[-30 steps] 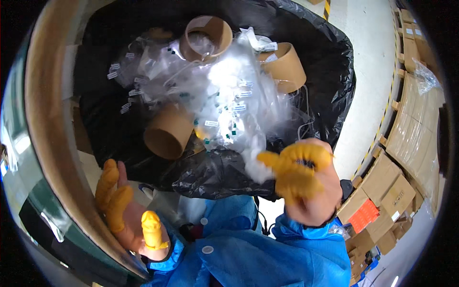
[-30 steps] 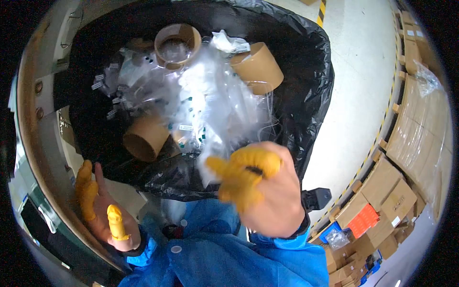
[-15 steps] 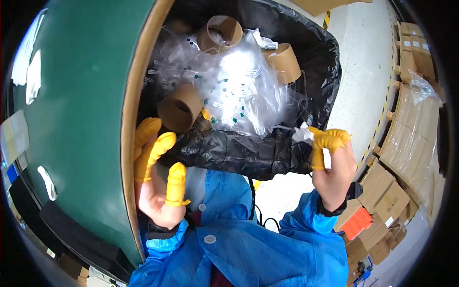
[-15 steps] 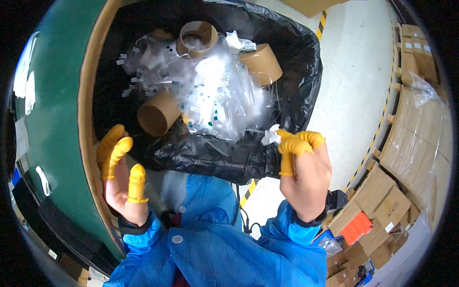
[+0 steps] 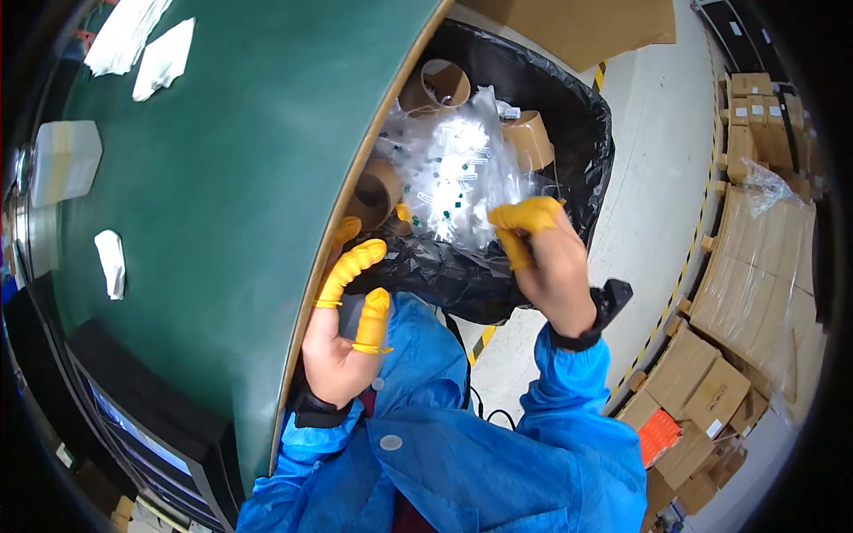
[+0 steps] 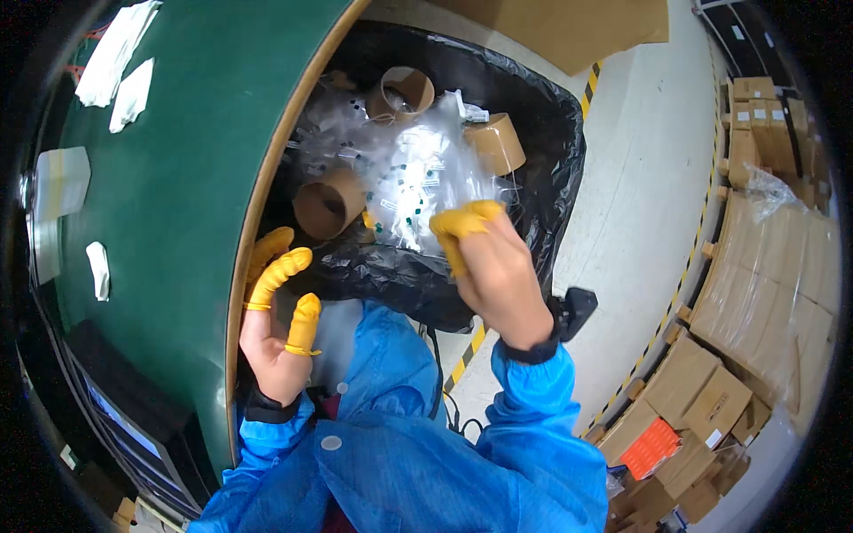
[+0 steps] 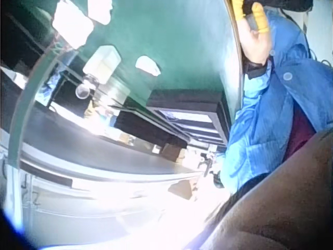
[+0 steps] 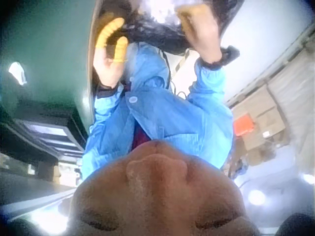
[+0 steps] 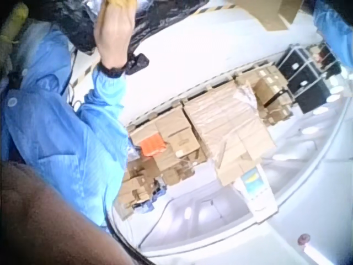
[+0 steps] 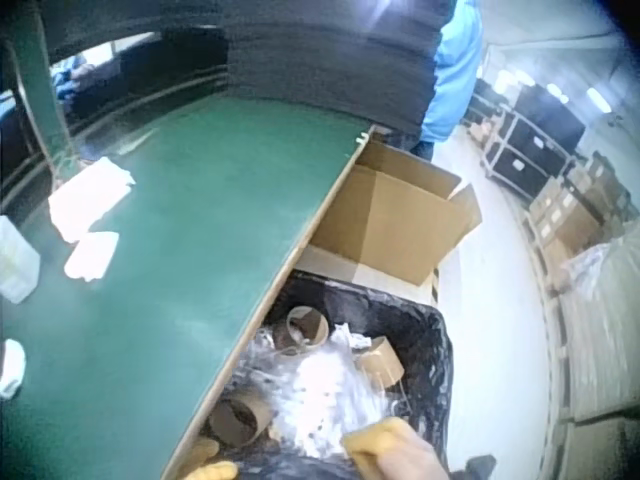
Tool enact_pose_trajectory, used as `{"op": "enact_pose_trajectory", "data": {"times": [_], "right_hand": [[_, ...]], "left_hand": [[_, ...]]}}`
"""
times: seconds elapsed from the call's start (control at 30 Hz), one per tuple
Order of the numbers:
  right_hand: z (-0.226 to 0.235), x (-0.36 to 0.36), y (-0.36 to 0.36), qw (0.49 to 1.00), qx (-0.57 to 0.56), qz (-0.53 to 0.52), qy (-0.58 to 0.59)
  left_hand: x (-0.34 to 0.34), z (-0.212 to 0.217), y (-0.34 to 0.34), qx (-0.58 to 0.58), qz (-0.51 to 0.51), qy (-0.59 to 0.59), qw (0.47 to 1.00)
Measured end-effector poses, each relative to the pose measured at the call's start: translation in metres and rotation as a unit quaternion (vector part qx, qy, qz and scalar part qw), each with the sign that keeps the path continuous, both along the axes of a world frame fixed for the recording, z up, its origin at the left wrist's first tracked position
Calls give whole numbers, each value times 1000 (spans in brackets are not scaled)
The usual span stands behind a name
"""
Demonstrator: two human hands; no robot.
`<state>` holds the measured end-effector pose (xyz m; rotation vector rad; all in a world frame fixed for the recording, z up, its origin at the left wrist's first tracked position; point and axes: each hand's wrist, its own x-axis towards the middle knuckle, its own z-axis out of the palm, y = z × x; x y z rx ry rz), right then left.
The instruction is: Cleaning and inspecting the backs of four smartphones on an assembly line.
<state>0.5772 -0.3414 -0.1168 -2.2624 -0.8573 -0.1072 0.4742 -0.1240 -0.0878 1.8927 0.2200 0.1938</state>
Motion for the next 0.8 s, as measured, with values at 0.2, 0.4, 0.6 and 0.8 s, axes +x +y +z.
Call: {"op": "enact_pose_trajectory", "data": {"times": [0.2,0.4,0.6,0.8], "right_hand": [[-13,20,1,988,-127,83,-19],[-21,25,1,990,-134,-24,-40],[-25,6,-3,966,-230,-69,-97],[-39,24,-9,990,-118,-58,-43]], "left_hand": [[0,-2,1,15,-11,11,1000],[7,3,-1,36,-9,-26,999],[-5,5,-5,1,-3,-19,1000],[-20,1,-3,0,8,-24,1000]]}}
